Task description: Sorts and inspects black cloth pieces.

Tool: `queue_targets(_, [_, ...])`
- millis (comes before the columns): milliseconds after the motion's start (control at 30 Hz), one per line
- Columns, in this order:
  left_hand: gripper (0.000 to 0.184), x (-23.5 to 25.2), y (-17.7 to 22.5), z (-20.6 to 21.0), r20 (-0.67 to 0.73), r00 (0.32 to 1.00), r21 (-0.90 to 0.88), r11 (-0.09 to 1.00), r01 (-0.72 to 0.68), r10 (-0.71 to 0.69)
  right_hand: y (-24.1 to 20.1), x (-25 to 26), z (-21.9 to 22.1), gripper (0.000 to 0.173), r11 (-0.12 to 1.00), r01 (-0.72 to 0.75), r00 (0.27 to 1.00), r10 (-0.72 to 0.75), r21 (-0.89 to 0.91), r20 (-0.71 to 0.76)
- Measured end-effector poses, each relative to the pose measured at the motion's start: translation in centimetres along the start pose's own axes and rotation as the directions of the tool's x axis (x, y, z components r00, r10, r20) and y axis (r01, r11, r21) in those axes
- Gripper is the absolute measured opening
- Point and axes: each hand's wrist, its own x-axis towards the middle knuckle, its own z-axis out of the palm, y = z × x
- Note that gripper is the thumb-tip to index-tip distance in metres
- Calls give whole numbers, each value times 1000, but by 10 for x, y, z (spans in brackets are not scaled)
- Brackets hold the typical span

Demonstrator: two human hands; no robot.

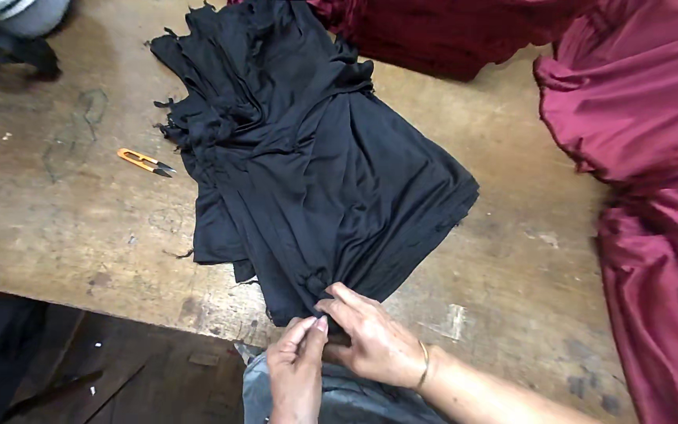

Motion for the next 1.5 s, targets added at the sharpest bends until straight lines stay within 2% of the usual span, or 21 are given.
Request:
queue_targets(67, [21, 3, -1, -1, -1, 998, 4, 998, -60, 60, 8, 4, -1, 17, 997, -37, 988, 47, 70, -144])
queue_targets(167, [16, 4, -6, -12, -175, 977, 120, 988, -100, 120, 15, 15, -28, 11, 928, -166, 953, 237, 333, -188])
queue_targets(267, [25, 11, -13, -27, -307, 944, 255, 966, -45, 125, 21, 25, -54, 31, 783, -171, 887, 387, 598, -253])
queue_targets(333, [35, 18, -18, -33, -323, 932, 373, 927, -32, 162, 21, 29, -58, 28, 754, -137, 871, 400, 642, -284])
queue_targets(400, [36, 26, -19, -34, -301, 932, 485, 874, -31, 200, 17, 25, -54, 25, 834, -132, 937, 281, 536, -207])
queue_targets(433, [28, 30, -18, -34, -292, 933, 512, 858, -33, 210, 13, 22, -49, 25, 874, -157, 968, 230, 460, -105])
queue_targets(500, [13, 33, -16, -33, -271, 938, 512, 857, -51, 218, 7, 20, -44, 24, 885, -248, 969, 219, 394, 117])
queue_targets(533, [12, 33, -14, -32, -255, 941, 498, 865, -68, 221, 5, 21, -44, 23, 862, -280, 960, 255, 423, 115])
queue_targets(600, [12, 30, -11, -33, -237, 945, 461, 882, -94, 224, 0, 26, -50, 22, 792, -289, 924, 378, 538, -59])
queue_targets(633, [11, 27, -9, -32, -238, 943, 444, 890, -108, 233, -4, 28, -54, 22, 803, -259, 905, 395, 536, -155])
queue_targets(700, [7, 22, -4, -28, -223, 930, 429, 886, -175, 292, -11, 29, -54, 24, 903, -159, 930, 273, 399, -247])
queue_targets(767, [4, 20, 0, -23, -193, 916, 409, 878, -250, 351, -18, 26, -41, 25, 971, -99, 976, 138, 219, -170])
queue_targets(833, [4, 19, 4, -19, -190, 905, 383, 877, -289, 381, -20, 24, -24, 30, 994, -75, 996, 78, 79, -35])
queue_targets(967, [2, 20, 10, -15, -217, 884, 349, 879, -326, 414, -21, 29, -5, 44, 993, -111, 994, 112, -27, 20])
queue_targets(1033, [2, 19, 12, -14, -200, 901, 328, 893, -308, 385, -19, 30, 0, 41, 995, -84, 996, 83, -44, -20])
queue_targets(1133, [9, 21, 12, -12, -171, 927, 317, 910, -268, 333, -13, 34, 1, 20, 999, -53, 988, 51, -7, -146])
queue_targets(1167, [12, 21, 12, -12, -172, 939, 282, 928, -243, 298, -12, 36, -3, 18, 998, -61, 987, 65, 31, -148])
queue_targets(1267, [21, 24, 10, -12, -217, 972, 55, 995, -78, 88, -4, 38, -15, 22, 986, -67, 997, 70, 152, -15])
queue_targets(1367, [22, 26, 7, -9, -257, 964, -117, 992, 41, -70, 3, 36, -22, 25, 970, -97, 993, 81, 223, 80])
queue_targets(1433, [18, 28, 2, -9, -283, 956, -120, 992, 48, -81, 6, 36, -25, 21, 947, -154, 987, 161, 282, -2])
queue_targets(1500, [24, 31, 0, -9, -305, 950, -80, 996, 40, -63, 6, 38, -30, 29, 918, -171, 961, 236, 357, -146])
